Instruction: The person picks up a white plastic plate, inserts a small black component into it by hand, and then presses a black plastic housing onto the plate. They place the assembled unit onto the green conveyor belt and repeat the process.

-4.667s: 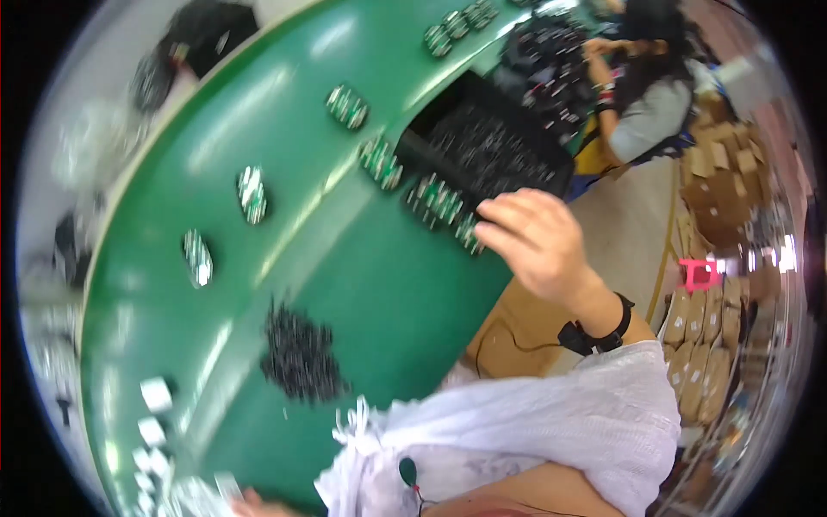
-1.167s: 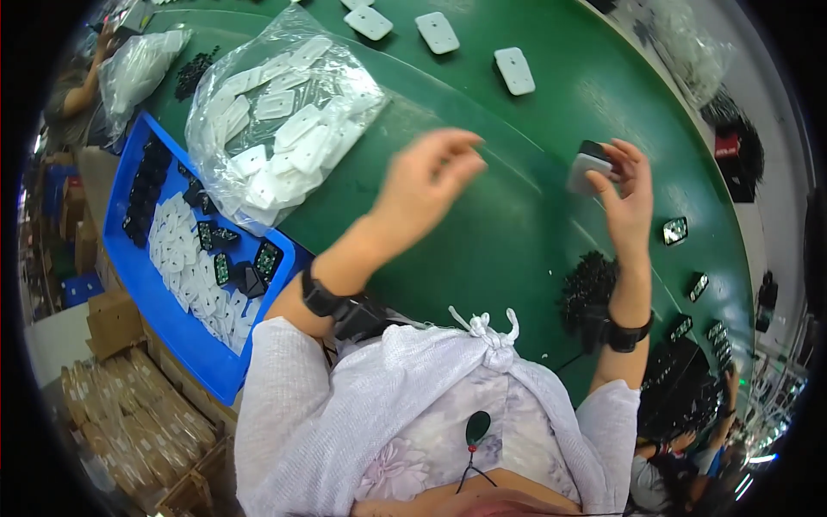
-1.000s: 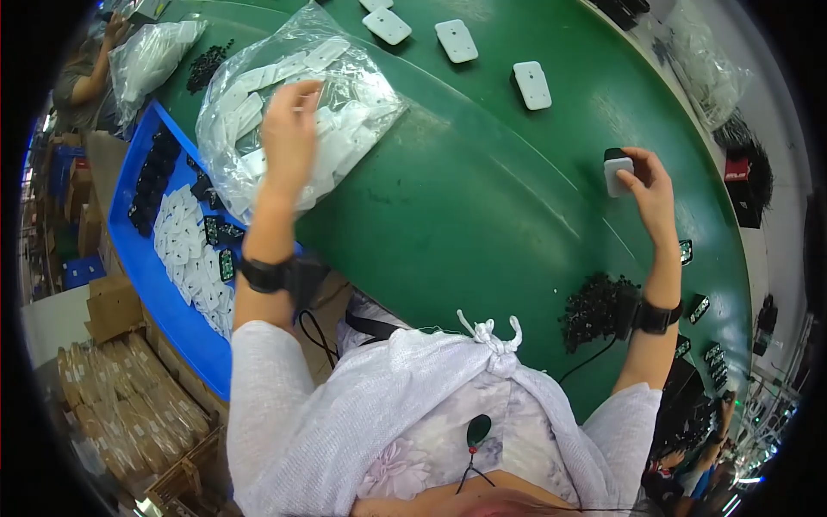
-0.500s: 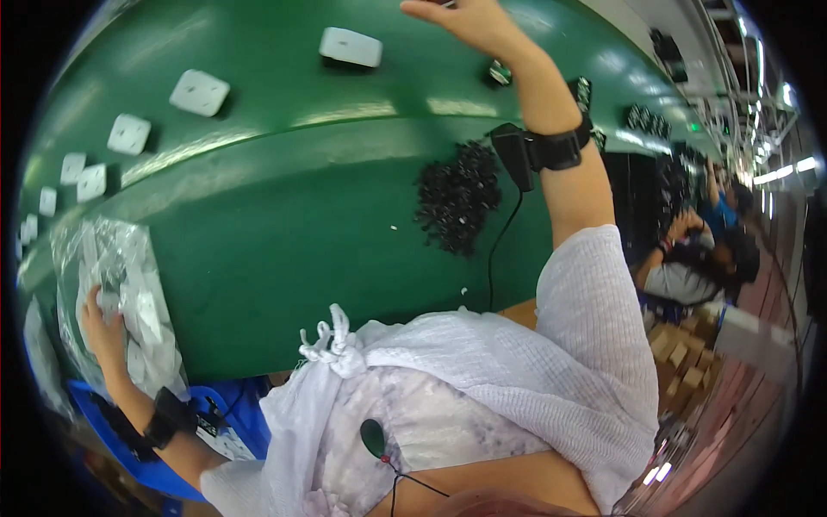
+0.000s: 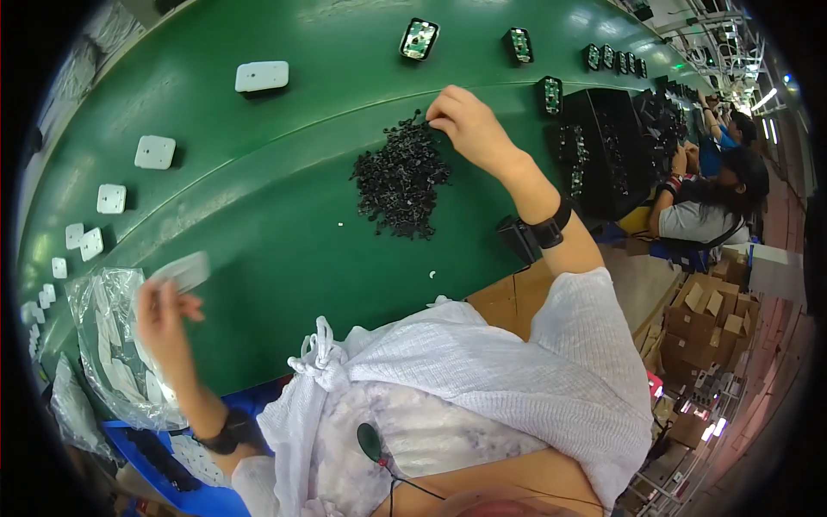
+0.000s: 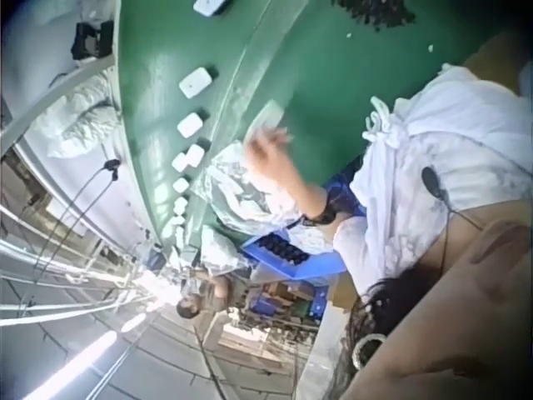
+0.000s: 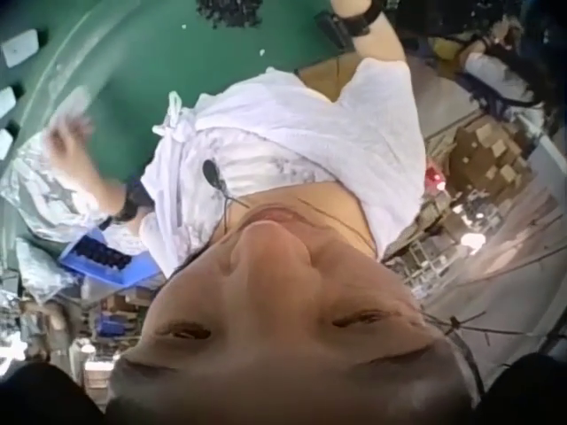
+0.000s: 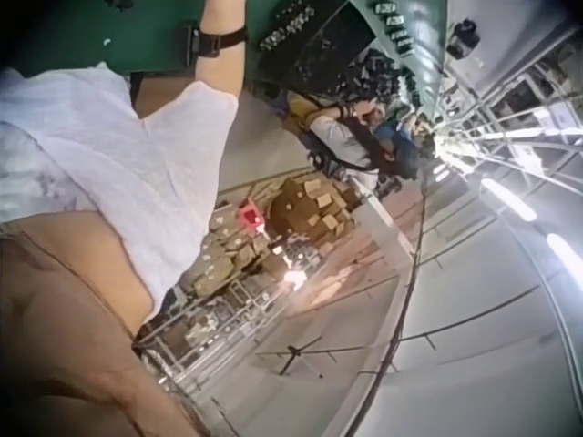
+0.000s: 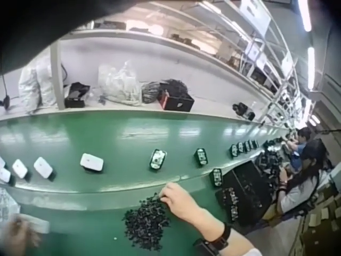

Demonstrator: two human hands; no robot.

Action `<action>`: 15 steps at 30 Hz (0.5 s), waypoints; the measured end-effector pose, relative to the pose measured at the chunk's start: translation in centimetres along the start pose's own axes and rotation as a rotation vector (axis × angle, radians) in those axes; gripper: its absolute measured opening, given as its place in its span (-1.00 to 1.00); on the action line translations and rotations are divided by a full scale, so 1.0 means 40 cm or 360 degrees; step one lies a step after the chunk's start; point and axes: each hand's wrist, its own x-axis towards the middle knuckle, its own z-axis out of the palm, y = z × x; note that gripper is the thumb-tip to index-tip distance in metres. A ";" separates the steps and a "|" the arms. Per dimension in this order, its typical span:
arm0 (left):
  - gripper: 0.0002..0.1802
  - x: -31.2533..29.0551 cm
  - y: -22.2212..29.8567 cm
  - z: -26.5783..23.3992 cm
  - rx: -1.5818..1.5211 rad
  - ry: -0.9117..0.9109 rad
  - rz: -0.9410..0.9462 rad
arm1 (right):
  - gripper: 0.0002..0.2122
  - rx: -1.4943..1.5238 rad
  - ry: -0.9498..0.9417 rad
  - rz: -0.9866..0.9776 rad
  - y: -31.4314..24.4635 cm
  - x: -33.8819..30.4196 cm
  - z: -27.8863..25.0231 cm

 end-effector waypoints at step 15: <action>-0.81 -0.036 0.121 0.352 -0.0688 -0.0631 -0.0087 | -0.90 0.1766 -0.0155 0.0542 -0.328 -0.002 0.025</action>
